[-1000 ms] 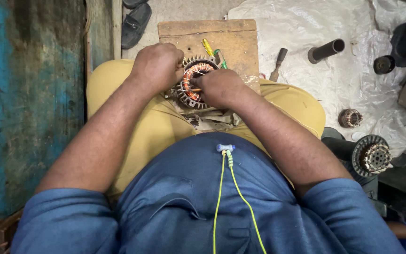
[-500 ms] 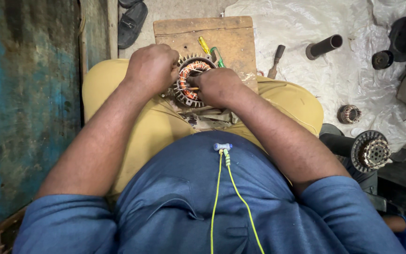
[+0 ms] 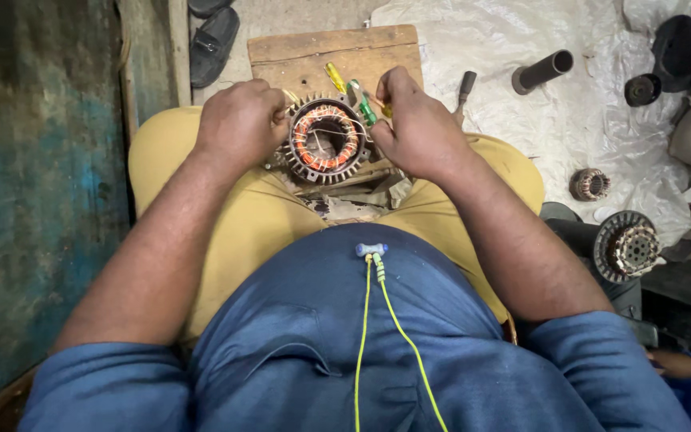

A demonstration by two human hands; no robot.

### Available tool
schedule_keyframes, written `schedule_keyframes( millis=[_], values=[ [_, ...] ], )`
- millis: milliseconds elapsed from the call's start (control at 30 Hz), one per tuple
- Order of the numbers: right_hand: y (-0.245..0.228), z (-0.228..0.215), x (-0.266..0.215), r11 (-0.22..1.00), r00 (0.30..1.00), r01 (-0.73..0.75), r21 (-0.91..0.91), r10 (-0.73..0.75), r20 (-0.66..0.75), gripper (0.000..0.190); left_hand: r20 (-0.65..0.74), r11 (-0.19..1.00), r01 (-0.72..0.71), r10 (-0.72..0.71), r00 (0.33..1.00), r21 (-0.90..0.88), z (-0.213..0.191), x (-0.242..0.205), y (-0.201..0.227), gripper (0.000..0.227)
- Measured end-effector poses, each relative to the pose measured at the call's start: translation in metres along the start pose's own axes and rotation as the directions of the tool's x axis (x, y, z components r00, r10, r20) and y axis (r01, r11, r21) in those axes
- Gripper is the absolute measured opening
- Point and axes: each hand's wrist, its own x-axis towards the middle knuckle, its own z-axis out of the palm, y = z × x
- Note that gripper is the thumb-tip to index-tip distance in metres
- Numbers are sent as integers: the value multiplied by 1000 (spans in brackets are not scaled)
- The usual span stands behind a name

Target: The person winds white wire into the slots of a motor stator resting on a wooden block. They use a yellow-handled screwdriver to press the wire into the slots and pull the wire taut. The person repeats this winding and tucking process across the stator.

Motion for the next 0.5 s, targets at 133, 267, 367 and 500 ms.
schedule_keyframes(
  millis=[133,267,367,500],
  values=[
    [-2,8,-10,980,976,196,-22,-197,-88,26,38,1000,-4,3,999,23,-1,0,1,7],
    [-8,29,-8,954,950,292,-69,-298,-90,19,31,998,-40,39,999,38,-6,0,2,11],
    [-9,41,-3,937,938,319,-139,-334,-97,22,44,998,-50,48,998,35,-9,2,3,11],
    [-7,49,3,924,925,345,-163,-365,-108,22,21,998,-62,62,998,18,-12,2,5,12]
  ],
)
